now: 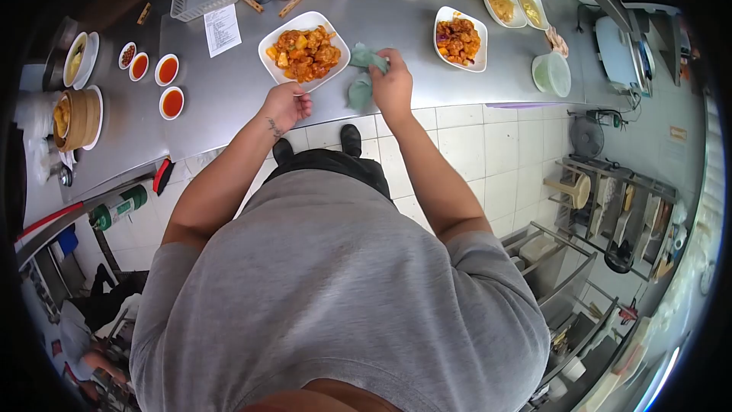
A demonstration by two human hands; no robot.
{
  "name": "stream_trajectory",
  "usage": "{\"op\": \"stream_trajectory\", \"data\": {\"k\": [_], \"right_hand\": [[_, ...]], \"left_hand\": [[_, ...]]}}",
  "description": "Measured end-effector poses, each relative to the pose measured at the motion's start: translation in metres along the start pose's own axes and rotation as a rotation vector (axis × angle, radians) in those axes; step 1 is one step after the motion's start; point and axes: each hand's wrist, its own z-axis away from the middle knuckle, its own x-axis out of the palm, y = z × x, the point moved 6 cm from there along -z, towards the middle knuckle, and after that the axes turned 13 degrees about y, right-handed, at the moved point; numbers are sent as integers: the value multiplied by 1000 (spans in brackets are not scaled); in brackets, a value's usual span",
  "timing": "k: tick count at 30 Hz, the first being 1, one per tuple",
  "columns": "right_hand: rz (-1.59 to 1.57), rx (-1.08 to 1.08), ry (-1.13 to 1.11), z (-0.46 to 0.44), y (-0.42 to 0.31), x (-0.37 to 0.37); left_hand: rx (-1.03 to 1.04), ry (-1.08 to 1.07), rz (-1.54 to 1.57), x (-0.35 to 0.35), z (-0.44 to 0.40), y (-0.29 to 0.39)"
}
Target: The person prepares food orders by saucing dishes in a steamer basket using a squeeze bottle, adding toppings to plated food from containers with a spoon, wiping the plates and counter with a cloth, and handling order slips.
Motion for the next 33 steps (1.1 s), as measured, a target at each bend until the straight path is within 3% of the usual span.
{"op": "stream_trajectory", "data": {"k": [1,4,10,13,14,17,18,22,25,26,29,30,33], "right_hand": [[5,-23,-40,-8,-4,6],[-30,222,-167,-15,5,37],[-112,359,-102,-10,19,62],[-336,594,-38,19,38,74],[-317,618,-194,31,38,71],[-233,534,-264,46,22,46],[-180,361,-134,36,9,37],[-16,-29,-68,21,-23,38],[7,-91,-132,51,-36,45],[8,96,-232,56,-34,39],[-465,820,-171,64,9,-1],[-432,819,-97,53,14,-33],[-405,754,139,6,52,-135]], "left_hand": [[-38,-17,35,5,-1,-3],[-118,-37,172,16,1,-12],[-252,-92,387,26,-10,-25],[-293,-59,425,29,-8,-25],[-288,-78,427,31,-7,-25],[-267,-115,413,31,-2,-21],[-261,-114,395,30,-1,-20],[-319,-202,388,30,-4,-24],[-275,-94,380,29,-7,-23],[-259,-143,397,32,-9,-20],[-206,-234,368,30,-4,-21],[-161,-220,319,30,11,-15],[-300,-320,-164,39,53,-19]]}}
